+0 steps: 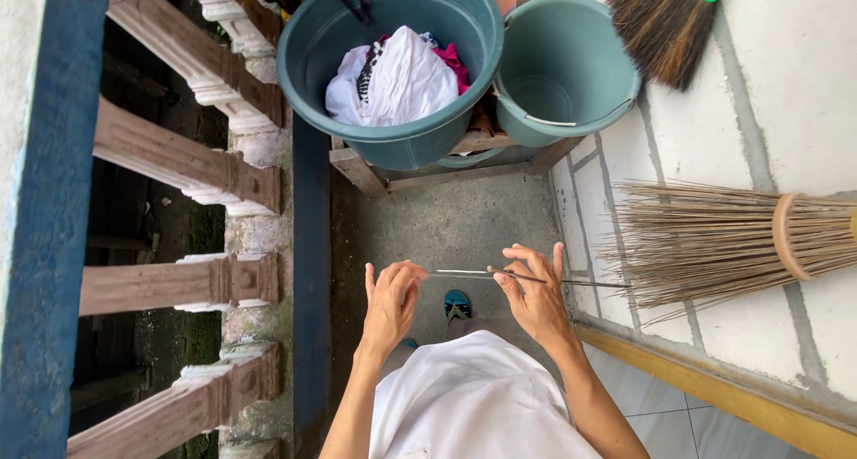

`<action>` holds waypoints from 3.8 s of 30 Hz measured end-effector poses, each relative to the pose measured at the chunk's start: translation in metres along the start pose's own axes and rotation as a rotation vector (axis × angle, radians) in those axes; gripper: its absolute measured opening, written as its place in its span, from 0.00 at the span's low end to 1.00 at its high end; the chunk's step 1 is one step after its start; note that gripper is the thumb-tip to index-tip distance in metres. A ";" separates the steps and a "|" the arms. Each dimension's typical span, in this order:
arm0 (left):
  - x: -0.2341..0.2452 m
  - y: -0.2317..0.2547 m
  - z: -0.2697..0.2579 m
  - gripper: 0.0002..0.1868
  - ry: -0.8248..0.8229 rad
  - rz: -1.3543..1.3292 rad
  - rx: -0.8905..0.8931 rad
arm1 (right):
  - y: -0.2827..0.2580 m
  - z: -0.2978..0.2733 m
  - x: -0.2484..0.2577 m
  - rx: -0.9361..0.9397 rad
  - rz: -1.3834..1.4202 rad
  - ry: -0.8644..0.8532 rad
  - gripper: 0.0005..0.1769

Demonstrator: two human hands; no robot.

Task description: Placing garments on clothes hangers and hanging them on a drying rack.

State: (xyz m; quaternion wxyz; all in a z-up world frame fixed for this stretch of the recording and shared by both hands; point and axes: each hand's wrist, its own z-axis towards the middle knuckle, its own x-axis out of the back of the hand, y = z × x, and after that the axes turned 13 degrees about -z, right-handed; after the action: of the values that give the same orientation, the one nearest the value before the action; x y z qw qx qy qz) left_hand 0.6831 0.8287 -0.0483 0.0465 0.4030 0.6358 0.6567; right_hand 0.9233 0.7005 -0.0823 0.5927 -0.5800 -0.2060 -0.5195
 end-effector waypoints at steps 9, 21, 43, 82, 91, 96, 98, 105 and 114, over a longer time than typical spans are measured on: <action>-0.028 0.016 0.040 0.11 -0.108 0.013 0.034 | 0.046 0.013 0.014 -0.113 -0.027 0.038 0.17; -0.044 0.014 0.120 0.15 -0.170 0.030 -0.026 | 0.072 0.048 0.023 -0.229 -0.041 0.190 0.18; 0.027 -0.099 0.346 0.32 -0.162 0.386 0.010 | 0.050 0.245 -0.024 -0.298 -0.061 0.198 0.18; 0.026 -0.189 0.447 0.24 -0.165 0.396 0.225 | 0.058 0.372 -0.103 -0.148 0.044 -0.121 0.20; 0.049 -0.093 0.461 0.18 0.034 0.145 0.066 | 0.046 0.409 -0.104 -0.153 0.254 -0.175 0.16; 0.071 -0.033 0.474 0.13 0.004 -0.154 0.068 | 0.037 0.427 -0.101 -0.166 0.386 -0.272 0.34; 0.075 -0.016 0.476 0.12 -0.011 -0.176 0.056 | 0.034 0.433 -0.105 -0.139 0.425 -0.263 0.37; 0.086 0.017 0.479 0.14 -0.046 -0.314 0.045 | 0.045 0.441 -0.121 -0.105 0.473 -0.202 0.41; 0.103 0.035 0.478 0.16 0.005 -0.386 0.024 | 0.033 0.458 -0.088 -0.060 0.492 -0.189 0.23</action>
State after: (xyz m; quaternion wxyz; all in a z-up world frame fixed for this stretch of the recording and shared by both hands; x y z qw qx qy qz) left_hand 0.9115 1.2625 -0.0333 0.1654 0.2723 0.7092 0.6289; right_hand 1.0829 1.1400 -0.0615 0.6617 -0.6761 -0.0978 -0.3091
